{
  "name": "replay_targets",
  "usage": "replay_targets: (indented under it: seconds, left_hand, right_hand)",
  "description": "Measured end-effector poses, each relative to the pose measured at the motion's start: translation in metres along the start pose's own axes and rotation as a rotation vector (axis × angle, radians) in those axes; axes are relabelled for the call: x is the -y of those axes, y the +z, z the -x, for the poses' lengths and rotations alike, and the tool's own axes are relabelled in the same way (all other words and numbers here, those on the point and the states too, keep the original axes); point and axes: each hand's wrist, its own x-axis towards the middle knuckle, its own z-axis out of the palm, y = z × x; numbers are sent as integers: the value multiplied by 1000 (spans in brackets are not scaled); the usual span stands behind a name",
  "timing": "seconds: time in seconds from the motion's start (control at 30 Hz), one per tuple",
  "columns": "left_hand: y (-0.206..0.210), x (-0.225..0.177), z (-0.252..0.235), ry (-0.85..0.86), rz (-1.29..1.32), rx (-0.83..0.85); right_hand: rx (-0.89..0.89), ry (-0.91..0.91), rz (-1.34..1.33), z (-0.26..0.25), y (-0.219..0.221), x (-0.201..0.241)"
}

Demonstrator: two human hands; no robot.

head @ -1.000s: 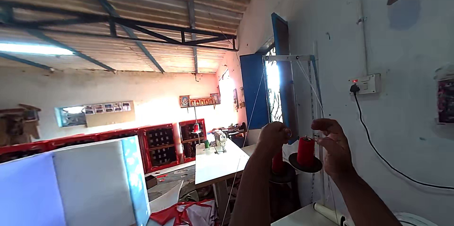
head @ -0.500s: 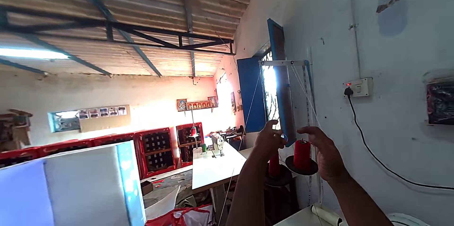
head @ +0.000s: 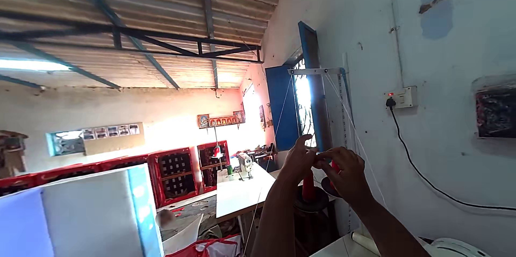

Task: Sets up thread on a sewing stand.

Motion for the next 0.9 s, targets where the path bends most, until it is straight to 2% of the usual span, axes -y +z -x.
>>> replay_targets:
  seconds: [0.17, 0.33, 0.47, 0.53, 0.67, 0.77, 0.9]
  left_hand:
    - [0, 1, 13, 105, -42, 23]
    - [1, 8, 19, 185, -184, 69]
    - [4, 17, 2, 232, -175, 105]
    - [3, 13, -1, 244, -195, 110]
    - [-7, 14, -1, 234, -225, 41]
    - [-11, 21, 0, 216, -350, 72]
    - [-8, 26, -2, 299, -597, 147]
  right_hand:
    - [-13, 31, -33, 0, 3, -4]
    - [127, 168, -116, -2, -7, 0]
    - [148, 93, 42, -6, -18, -10]
    - [218, 94, 128, -8, -23, -13]
    - [319, 214, 239, -8, -30, -24]
    - [338, 310, 296, -9, -33, -27]
    - [442, 378, 220, -10, -34, -36]
